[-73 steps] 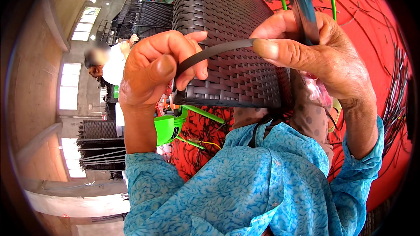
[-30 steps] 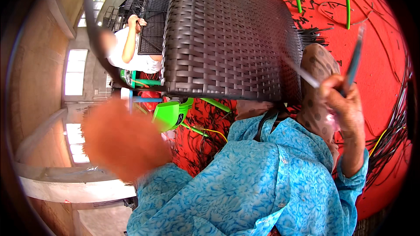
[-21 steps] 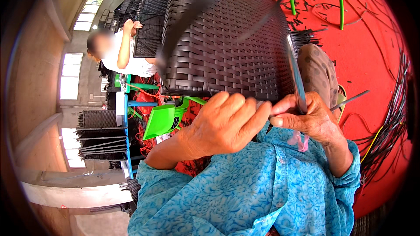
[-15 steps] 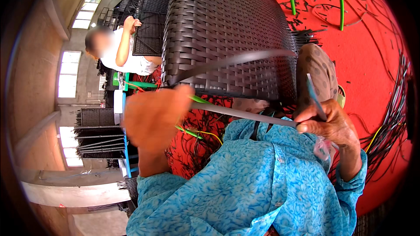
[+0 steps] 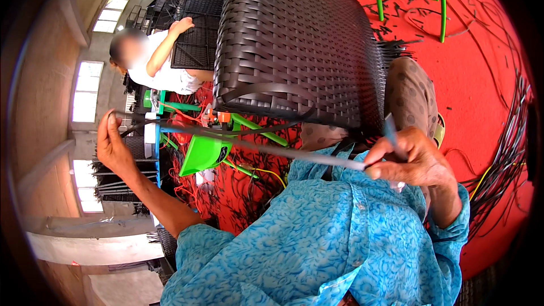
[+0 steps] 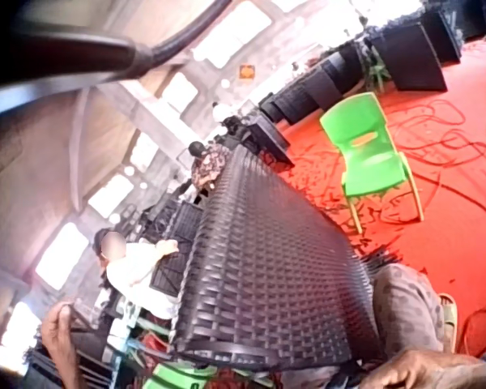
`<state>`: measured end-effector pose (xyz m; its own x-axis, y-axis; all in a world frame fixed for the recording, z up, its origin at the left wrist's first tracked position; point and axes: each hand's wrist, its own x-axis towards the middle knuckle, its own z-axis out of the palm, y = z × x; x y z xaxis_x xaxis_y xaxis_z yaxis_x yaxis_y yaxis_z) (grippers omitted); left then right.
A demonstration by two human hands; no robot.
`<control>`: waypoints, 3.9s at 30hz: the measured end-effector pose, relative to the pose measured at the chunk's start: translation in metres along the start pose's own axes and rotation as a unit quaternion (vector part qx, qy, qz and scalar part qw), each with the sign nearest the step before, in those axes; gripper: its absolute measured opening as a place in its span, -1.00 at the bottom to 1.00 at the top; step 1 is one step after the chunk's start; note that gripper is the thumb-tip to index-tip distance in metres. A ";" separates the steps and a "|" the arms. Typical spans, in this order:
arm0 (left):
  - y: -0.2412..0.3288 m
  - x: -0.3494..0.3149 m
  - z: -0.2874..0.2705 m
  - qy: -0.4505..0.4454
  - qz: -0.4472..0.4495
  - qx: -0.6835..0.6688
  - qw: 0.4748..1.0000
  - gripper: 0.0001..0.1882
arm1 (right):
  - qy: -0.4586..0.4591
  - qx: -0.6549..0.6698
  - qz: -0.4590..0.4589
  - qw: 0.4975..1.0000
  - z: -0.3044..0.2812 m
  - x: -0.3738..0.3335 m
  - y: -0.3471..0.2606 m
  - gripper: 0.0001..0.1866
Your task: The person weaves black synthetic strips into the edges of a woven panel using a thin metal tool to guide the strips through the existing weave.
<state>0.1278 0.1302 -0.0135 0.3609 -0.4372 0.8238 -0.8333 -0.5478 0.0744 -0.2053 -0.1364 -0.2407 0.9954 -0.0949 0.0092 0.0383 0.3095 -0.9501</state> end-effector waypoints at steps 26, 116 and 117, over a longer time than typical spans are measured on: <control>0.127 -0.129 0.020 -0.438 -0.089 -0.338 0.828 -0.79 | 0.091 0.084 -0.195 0.973 0.062 0.031 0.042 -0.72; 0.128 -0.073 0.091 -0.137 0.081 -0.461 0.873 -0.76 | 0.213 -0.245 -0.460 0.827 0.028 0.118 0.026 -0.81; 0.126 -0.073 0.092 -0.156 0.075 -0.492 0.853 -0.75 | 0.205 -0.235 -0.467 0.827 0.029 0.120 0.024 -0.81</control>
<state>0.0354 0.0279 -0.1155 0.1849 -0.7021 0.6876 -0.7722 0.3290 0.5435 -0.0827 -0.1127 -0.2533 0.4336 -0.4266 0.7937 0.6406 -0.4736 -0.6045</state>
